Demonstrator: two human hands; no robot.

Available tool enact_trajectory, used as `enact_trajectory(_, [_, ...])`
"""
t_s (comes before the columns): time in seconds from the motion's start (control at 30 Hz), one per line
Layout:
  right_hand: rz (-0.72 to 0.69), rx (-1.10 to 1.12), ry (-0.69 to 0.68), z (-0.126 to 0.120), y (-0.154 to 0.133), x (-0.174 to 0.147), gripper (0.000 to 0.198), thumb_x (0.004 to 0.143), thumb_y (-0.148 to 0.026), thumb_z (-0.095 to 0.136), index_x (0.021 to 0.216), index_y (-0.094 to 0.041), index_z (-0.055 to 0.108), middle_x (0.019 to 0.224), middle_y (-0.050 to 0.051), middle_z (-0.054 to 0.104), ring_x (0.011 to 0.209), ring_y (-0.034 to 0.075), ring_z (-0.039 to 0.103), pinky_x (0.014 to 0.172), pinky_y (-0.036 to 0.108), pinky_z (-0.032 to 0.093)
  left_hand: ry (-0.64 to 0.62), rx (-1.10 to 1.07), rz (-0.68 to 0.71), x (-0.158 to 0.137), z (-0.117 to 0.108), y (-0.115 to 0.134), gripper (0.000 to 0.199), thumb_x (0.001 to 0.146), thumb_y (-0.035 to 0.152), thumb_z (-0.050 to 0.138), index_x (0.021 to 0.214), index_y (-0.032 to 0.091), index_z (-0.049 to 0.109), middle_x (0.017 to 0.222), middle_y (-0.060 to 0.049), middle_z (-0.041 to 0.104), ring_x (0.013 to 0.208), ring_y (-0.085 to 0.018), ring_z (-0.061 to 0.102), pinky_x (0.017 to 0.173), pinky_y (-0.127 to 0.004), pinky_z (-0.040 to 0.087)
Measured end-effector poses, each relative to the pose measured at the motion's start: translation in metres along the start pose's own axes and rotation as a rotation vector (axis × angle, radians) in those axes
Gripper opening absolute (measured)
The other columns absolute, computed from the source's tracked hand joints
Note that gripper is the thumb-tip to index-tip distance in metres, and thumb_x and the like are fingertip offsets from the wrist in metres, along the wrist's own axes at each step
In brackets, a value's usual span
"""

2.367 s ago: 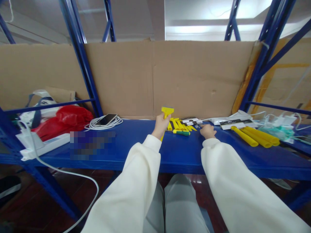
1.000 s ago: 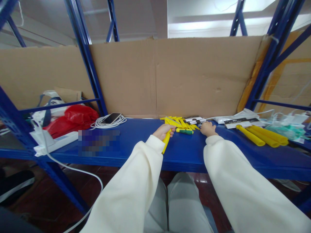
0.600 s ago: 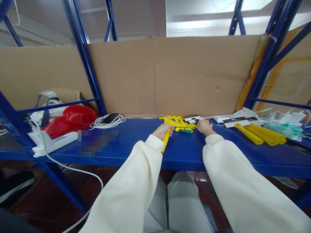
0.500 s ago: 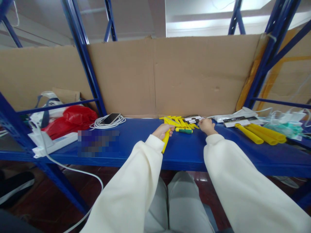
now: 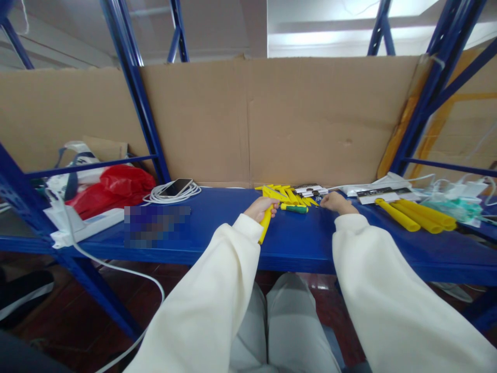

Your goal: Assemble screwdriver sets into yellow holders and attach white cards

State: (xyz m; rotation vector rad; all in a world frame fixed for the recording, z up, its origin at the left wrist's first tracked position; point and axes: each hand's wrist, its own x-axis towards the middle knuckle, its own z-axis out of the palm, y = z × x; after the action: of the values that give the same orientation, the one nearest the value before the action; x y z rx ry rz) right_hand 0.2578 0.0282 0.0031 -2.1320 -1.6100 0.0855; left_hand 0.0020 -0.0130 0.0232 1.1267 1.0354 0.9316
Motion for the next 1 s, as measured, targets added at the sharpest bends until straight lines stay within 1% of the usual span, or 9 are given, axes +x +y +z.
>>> enact_trajectory(0.03, [0.015, -0.026, -0.051, -0.003, -0.005, -0.003, 0.007, 0.072, -0.018, 0.067, 0.068, -0.019, 0.072, 0.082, 0.006, 0.072, 0.094, 0.028, 0.067, 0.097, 0.056, 0.041, 0.0, -0.002, 0.002, 0.0, 0.0, 0.0, 0.017, 0.09, 0.001, 0.045, 0.082, 0.015, 0.051, 0.048, 0.007, 0.043, 0.035, -0.005, 0.032, 0.038, -0.017, 0.024])
enact_trajectory(0.1, [0.027, -0.083, -0.094, -0.008, -0.012, -0.008, 0.008, 0.074, -0.018, 0.066, 0.071, -0.019, 0.073, 0.087, 0.008, 0.074, 0.098, 0.028, 0.067, 0.098, 0.053, 0.041, -0.003, -0.003, -0.001, 0.001, 0.0, 0.0, 0.016, 0.089, 0.001, 0.045, 0.083, 0.014, 0.052, 0.048, 0.007, 0.043, 0.035, -0.005, 0.032, 0.038, -0.017, 0.024])
enact_trajectory(0.2, [0.014, -0.131, -0.078, -0.009, -0.018, -0.013, 0.008, 0.075, -0.018, 0.066, 0.076, -0.019, 0.074, 0.094, 0.011, 0.074, 0.103, 0.029, 0.066, 0.098, 0.05, 0.042, -0.012, 0.004, -0.006, 0.001, -0.001, 0.0, 0.016, 0.088, 0.0, 0.045, 0.084, 0.014, 0.053, 0.048, 0.007, 0.042, 0.035, -0.005, 0.032, 0.038, -0.017, 0.024])
enact_trajectory(0.3, [0.023, -0.145, -0.064, -0.007, -0.018, -0.014, 0.013, 0.075, -0.019, 0.066, 0.086, -0.018, 0.074, 0.1, 0.013, 0.074, 0.108, 0.031, 0.065, 0.099, 0.05, 0.041, -0.007, 0.009, -0.001, 0.001, 0.0, 0.0, 0.017, 0.089, 0.001, 0.044, 0.081, 0.014, 0.052, 0.047, 0.007, 0.042, 0.035, -0.005, 0.032, 0.037, -0.016, 0.024])
enact_trajectory(0.43, [0.04, -0.158, -0.031, -0.004, -0.016, -0.013, 0.016, 0.076, -0.022, 0.065, 0.09, -0.018, 0.072, 0.095, 0.014, 0.073, 0.107, 0.031, 0.065, 0.098, 0.049, 0.042, -0.01, 0.01, -0.004, 0.0, 0.0, 0.001, 0.021, 0.091, 0.001, 0.043, 0.076, 0.015, 0.048, 0.046, 0.007, 0.042, 0.034, -0.004, 0.032, 0.037, -0.015, 0.024])
enact_trajectory(0.53, [0.042, -0.154, -0.019, -0.002, -0.016, -0.011, 0.017, 0.077, -0.024, 0.064, 0.091, -0.018, 0.071, 0.092, 0.013, 0.072, 0.105, 0.031, 0.065, 0.097, 0.048, 0.042, -0.007, 0.005, -0.011, 0.0, 0.0, 0.001, 0.021, 0.091, 0.001, 0.043, 0.077, 0.015, 0.049, 0.046, 0.007, 0.043, 0.034, -0.004, 0.032, 0.037, -0.015, 0.024])
enact_trajectory(0.73, [0.053, -0.213, -0.037, 0.002, -0.02, -0.012, 0.026, 0.082, -0.026, 0.058, 0.103, -0.015, 0.069, 0.11, 0.017, 0.069, 0.111, 0.032, 0.062, 0.098, 0.052, 0.039, -0.004, -0.001, -0.01, 0.001, 0.0, 0.0, 0.018, 0.09, 0.001, 0.044, 0.081, 0.015, 0.05, 0.046, 0.007, 0.043, 0.034, -0.005, 0.032, 0.036, -0.016, 0.024])
enact_trajectory(0.9, [0.001, -0.307, -0.038, 0.003, -0.028, -0.017, 0.032, 0.088, -0.032, 0.054, 0.109, -0.013, 0.068, 0.115, 0.019, 0.067, 0.116, 0.033, 0.059, 0.098, 0.052, 0.038, -0.007, 0.0, -0.009, 0.004, -0.001, -0.001, 0.016, 0.09, 0.001, 0.044, 0.083, 0.014, 0.051, 0.046, 0.007, 0.042, 0.034, -0.005, 0.032, 0.037, -0.016, 0.024])
enact_trajectory(1.0, [-0.039, -0.363, -0.015, 0.005, -0.033, -0.02, 0.034, 0.089, -0.03, 0.055, 0.114, -0.012, 0.068, 0.117, 0.021, 0.066, 0.117, 0.034, 0.057, 0.098, 0.054, 0.036, -0.005, 0.0, -0.01, 0.004, -0.002, -0.002, 0.016, 0.09, 0.002, 0.045, 0.082, 0.014, 0.051, 0.047, 0.007, 0.042, 0.034, -0.005, 0.032, 0.037, -0.016, 0.024])
